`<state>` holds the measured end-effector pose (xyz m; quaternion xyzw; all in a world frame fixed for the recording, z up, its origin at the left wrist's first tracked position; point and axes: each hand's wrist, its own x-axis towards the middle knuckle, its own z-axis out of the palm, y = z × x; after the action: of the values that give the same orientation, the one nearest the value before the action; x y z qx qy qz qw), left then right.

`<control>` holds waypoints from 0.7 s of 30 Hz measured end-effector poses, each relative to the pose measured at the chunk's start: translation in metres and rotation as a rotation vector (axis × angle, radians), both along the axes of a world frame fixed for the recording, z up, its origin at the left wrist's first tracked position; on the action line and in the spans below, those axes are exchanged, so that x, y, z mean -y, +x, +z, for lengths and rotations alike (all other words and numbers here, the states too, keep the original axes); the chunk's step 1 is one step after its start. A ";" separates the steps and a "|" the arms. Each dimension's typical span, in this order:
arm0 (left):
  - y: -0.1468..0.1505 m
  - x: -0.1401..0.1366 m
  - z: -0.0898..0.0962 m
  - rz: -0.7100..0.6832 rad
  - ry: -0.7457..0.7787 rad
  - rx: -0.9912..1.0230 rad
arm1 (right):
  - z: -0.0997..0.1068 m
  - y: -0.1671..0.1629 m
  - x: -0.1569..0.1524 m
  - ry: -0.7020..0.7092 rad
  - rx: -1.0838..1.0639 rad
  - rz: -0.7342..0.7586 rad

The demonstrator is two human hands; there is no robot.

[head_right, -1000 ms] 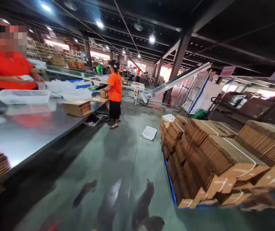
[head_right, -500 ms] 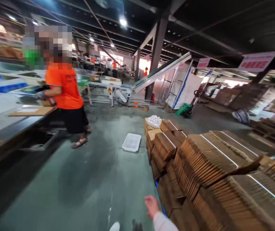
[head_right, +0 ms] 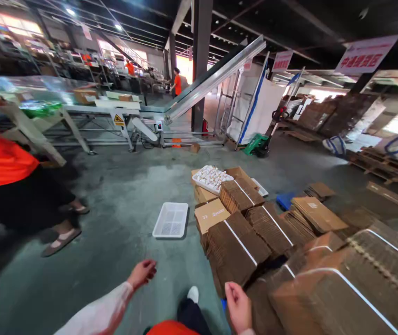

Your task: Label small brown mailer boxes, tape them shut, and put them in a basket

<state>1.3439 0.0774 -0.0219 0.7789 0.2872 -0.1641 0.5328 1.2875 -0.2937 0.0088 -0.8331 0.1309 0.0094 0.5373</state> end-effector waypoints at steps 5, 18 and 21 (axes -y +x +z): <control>0.082 0.072 -0.001 -0.176 -0.195 0.003 | 0.036 0.108 0.014 -0.287 0.108 -0.052; 0.250 0.162 0.031 -0.921 -0.254 0.333 | 0.011 0.111 0.041 -0.642 -0.119 -0.390; 0.258 0.195 0.052 -1.075 -0.270 0.385 | 0.021 0.114 0.042 -0.676 -0.099 -0.437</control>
<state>1.6019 -0.1173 0.0304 0.7563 -0.2736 -0.3018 0.5120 1.4013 -0.3355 0.0294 -0.9140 0.3261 -0.1086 0.2157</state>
